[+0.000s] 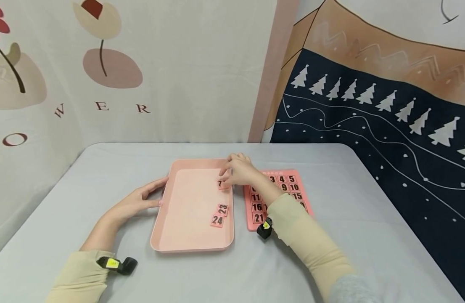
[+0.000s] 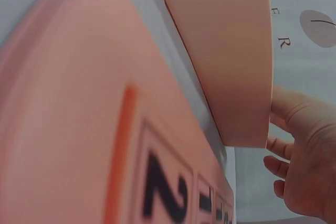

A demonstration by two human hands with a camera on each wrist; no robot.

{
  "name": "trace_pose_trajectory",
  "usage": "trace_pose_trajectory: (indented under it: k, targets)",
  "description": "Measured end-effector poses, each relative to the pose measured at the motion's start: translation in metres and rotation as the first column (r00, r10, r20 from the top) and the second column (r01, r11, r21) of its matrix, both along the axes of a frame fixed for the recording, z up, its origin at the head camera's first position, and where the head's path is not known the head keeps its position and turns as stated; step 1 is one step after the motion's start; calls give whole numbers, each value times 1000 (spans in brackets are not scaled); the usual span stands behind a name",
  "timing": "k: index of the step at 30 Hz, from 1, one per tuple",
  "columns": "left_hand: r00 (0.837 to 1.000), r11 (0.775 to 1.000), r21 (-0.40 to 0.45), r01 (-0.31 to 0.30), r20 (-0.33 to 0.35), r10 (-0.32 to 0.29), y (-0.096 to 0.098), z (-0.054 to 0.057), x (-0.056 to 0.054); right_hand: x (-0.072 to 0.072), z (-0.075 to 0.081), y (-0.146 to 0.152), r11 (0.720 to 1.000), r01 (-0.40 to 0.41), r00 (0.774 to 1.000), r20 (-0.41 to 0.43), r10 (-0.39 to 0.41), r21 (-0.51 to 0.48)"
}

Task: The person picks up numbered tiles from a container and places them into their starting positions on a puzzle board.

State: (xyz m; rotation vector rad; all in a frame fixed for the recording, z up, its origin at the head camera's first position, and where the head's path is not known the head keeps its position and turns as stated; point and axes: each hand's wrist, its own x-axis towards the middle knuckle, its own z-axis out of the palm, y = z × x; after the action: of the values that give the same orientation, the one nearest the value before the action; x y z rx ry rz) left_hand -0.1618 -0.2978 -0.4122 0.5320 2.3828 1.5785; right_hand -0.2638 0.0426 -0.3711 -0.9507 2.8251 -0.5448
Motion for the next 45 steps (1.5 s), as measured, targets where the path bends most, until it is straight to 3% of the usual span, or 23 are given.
trace_pose_trajectory:
  k: [7,15,21,28,38,45]
  targets:
    - [1000,1000,-2,2,-12,-2,1,1,-2,-1,-2,-9,996,30,999,-32,-27,86]
    - [1000,1000,-3,3,-9,-3,2,2,-2,0,-2,-12,994,50,998,-28,-48,102]
    - [1000,1000,-9,3,-12,-3,3,1,-2,2,-5,-9,997,68,997,-49,-66,29]
    - [1000,1000,5,8,-6,-8,3,-2,-2,11,1,0,985,123,979,-146,-141,-124]
    - [1000,1000,0,-1,6,1,1,-2,-2,41,15,21,948,187,941,-230,-248,-258]
    - [1000,1000,3,3,6,-3,-1,-3,-2,64,14,40,914,255,921,-209,-329,-315]
